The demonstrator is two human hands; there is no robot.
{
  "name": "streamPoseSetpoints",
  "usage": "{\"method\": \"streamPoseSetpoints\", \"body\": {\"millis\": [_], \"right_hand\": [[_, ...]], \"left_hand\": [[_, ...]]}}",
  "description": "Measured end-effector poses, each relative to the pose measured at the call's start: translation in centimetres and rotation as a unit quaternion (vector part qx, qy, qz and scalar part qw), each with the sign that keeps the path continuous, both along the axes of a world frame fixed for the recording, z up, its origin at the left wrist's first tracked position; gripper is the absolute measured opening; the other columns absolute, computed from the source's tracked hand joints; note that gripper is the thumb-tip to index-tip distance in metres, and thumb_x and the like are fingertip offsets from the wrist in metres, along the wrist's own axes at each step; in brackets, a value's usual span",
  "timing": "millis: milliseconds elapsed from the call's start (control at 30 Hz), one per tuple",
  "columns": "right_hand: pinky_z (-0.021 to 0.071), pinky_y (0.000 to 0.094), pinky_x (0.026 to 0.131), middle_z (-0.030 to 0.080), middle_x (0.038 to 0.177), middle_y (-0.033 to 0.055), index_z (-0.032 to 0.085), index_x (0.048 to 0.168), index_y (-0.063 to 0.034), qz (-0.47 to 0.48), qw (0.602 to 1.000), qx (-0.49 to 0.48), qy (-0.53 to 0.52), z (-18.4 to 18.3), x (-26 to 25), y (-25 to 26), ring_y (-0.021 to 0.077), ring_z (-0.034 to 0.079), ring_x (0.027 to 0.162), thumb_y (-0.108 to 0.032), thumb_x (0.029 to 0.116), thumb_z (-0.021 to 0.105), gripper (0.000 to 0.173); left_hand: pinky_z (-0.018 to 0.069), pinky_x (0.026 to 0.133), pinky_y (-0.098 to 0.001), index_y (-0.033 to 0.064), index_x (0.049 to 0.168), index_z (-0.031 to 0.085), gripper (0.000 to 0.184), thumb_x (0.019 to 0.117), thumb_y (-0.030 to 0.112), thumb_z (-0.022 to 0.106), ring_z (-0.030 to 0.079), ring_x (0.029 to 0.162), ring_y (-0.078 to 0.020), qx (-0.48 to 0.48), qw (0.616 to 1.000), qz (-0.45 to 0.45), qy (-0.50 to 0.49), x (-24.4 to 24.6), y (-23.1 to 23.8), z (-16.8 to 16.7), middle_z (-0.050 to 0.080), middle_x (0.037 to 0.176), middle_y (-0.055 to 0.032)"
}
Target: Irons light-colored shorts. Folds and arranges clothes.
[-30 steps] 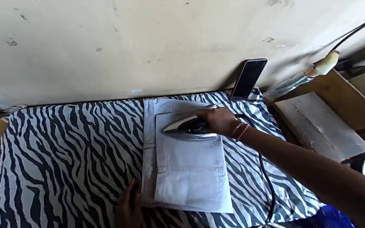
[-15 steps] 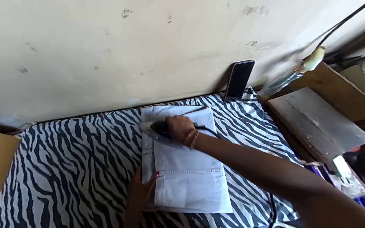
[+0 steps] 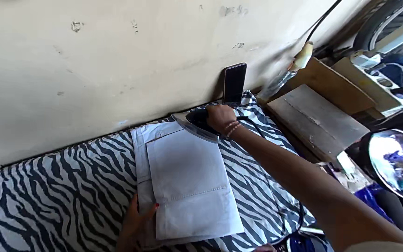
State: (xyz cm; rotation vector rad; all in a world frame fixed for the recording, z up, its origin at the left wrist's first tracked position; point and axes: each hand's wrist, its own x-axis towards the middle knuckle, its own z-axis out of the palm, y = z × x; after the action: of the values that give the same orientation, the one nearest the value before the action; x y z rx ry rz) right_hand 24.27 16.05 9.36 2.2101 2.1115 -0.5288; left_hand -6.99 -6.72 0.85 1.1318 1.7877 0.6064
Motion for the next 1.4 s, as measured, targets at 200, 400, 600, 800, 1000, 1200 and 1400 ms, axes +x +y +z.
{"method": "streamPoseSetpoints", "body": {"millis": [200, 400, 600, 800, 1000, 1200, 1400], "right_hand": [[0.0537, 0.0638, 0.09, 0.065, 0.117, 0.0329, 0.054, 0.129, 0.0106, -0.078, 0.992, -0.04, 0.09, 1.2, -1.5, -6.4, 0.0488, 0.067, 0.111, -0.052, 0.1071, 0.048, 0.067], [0.0547, 0.0622, 0.085, 0.07, 0.104, 0.0299, 0.051, 0.135, 0.0053, -0.125, 0.981, -0.148, 0.028, 1.2, -0.2, -22.1, 0.05, 0.07, 0.101, -0.056, 0.1079, 0.042, 0.067], [0.0546, 0.0642, 0.078, 0.07, 0.096, 0.0289, 0.059, 0.127, 0.0039, -0.02, 0.995, -0.092, 0.046, -0.3, -0.7, -21.8, 0.0503, 0.071, 0.094, -0.057, 0.1056, 0.047, 0.066], [0.0548, 0.0551, 0.05, 0.064, 0.063, 0.016, 0.07, 0.098, -0.004, 0.195, 0.978, 0.056, 0.039, -3.8, 2.8, -29.5, 0.0391, 0.069, 0.059, -0.057, 0.0925, 0.067, 0.054], [0.053, 0.072, 0.07, 0.069, 0.08, 0.029, 0.069, 0.11, 0.0032, 0.035, 0.996, -0.05, 0.072, 0.1, 11.7, -28.9, 0.0534, 0.069, 0.079, -0.055, 0.0986, 0.062, 0.06], [0.0448, 0.082, 0.079, 0.065, 0.101, 0.0434, 0.06, 0.125, 0.014, -0.069, 0.995, 0.07, 0.017, 3.4, 16.4, -28.3, 0.0671, 0.063, 0.095, -0.051, 0.1029, 0.054, 0.069], [0.0444, 0.0791, 0.083, 0.063, 0.104, 0.045, 0.06, 0.119, 0.0176, -0.073, 0.996, 0.051, 0.006, 3.7, 18.6, -26.7, 0.0648, 0.062, 0.1, -0.054, 0.1052, 0.047, 0.074]], "left_hand": [[0.0557, 0.089, -0.0267, 0.0015, 0.143, 0.044, 0.044, 0.1036, 0.022, 0.042, 0.064, 0.103, -0.0052, 0.008, 0.978, 0.063, -0.2, -0.5, 2.9, -0.3, 0.064, 0.121, -0.0065], [0.0478, 0.105, -0.0459, -0.0026, 0.146, 0.042, 0.066, 0.0921, 0.017, 0.074, 0.058, 0.124, -0.0262, -0.038, 0.993, 0.034, -0.105, 1.0, 5.8, 0.6, 0.058, 0.136, -0.0215], [0.0539, 0.097, -0.0333, -0.0038, 0.142, 0.045, 0.064, 0.0874, 0.007, 0.077, 0.064, 0.113, -0.0144, 0.025, 0.994, -0.002, -0.103, 1.0, 6.0, -0.4, 0.063, 0.127, -0.0157], [0.0552, 0.096, -0.0338, -0.0025, 0.144, 0.043, 0.065, 0.0887, 0.007, 0.075, 0.065, 0.112, -0.015, 0.027, 0.993, -0.018, -0.112, 0.9, 6.2, 0.2, 0.062, 0.128, -0.016], [0.0546, 0.095, -0.0486, -0.0078, 0.124, 0.06, 0.04, 0.0903, 0.006, 0.075, 0.069, 0.103, -0.0258, 0.183, 0.958, -0.207, 0.074, 4.4, 8.0, 14.9, 0.07, 0.109, -0.0205], [0.0415, 0.043, -0.0414, 0.0243, 0.144, 0.06, 0.058, 0.0883, 0.01, 0.071, 0.054, 0.046, -0.0274, 0.425, 0.71, -0.32, 0.462, 9.3, 0.2, 24.2, 0.058, 0.06, -0.009], [0.0564, 0.089, -0.0573, 0.023, 0.14, 0.064, 0.059, 0.084, 0.011, 0.076, 0.064, 0.117, -0.0482, 0.4, 0.757, -0.261, 0.445, 10.2, -10.6, 1.6, 0.066, 0.132, -0.023]]}}
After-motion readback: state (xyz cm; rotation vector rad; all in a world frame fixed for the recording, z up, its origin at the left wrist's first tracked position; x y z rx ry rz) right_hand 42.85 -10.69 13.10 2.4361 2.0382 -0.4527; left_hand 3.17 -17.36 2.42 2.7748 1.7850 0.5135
